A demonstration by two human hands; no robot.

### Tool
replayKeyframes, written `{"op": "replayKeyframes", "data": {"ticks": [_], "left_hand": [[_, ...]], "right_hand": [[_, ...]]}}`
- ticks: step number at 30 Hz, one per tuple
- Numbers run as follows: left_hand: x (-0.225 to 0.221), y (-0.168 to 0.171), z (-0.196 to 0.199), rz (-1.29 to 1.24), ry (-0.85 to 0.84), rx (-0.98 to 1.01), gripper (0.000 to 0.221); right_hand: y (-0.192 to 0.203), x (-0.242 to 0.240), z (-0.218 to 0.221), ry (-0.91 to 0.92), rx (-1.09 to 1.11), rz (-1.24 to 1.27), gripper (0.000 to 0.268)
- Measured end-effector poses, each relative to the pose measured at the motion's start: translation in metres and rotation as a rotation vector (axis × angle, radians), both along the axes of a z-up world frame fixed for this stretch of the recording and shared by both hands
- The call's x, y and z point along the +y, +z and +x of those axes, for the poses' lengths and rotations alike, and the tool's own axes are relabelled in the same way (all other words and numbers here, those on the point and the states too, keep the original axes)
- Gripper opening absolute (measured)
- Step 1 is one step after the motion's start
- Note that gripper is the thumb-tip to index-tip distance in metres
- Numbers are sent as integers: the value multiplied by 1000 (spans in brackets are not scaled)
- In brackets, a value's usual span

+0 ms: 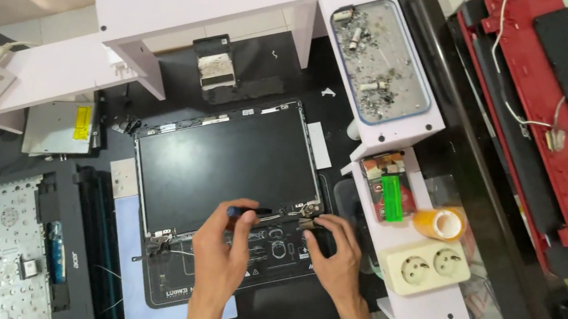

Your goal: Replacing the screen on a laptop computer.

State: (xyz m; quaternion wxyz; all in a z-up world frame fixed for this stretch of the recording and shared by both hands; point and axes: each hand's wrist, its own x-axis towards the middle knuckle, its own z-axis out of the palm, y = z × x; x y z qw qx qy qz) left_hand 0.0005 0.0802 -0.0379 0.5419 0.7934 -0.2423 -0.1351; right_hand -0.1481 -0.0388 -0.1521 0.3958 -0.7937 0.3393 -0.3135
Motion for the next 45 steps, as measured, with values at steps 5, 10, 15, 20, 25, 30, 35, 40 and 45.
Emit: {"op": "replayKeyframes", "data": {"ticks": [5,10,15,20,25,30,35,40,45], "left_hand": [[-26,4,-8,116,-71,-29,15],[-32,4,-9,125,-92,-26,14],[-37,8,-9,161,-104,-94,14],[-44,13,-10,174,-162,-142,12],[-51,23,-11,160,-291,-339,7],[-56,25,-9,152,-318,-409,6],[-58,25,-10,174,-326,-385,5],[-61,26,-11,146,-361,-460,6],[-65,30,-11,179,-375,-457,6]], "right_hand": [[1,0,2,-6,17,-8,31],[0,-1,4,12,39,6,32],[0,-4,7,32,21,37,30],[-4,-4,4,45,-13,33,32],[-8,-4,3,41,-22,28,33],[-9,-5,3,45,-13,8,32],[-7,-5,3,48,-7,6,33],[-8,-5,3,55,-17,-19,33],[-8,-6,4,43,-35,-9,33]]}}
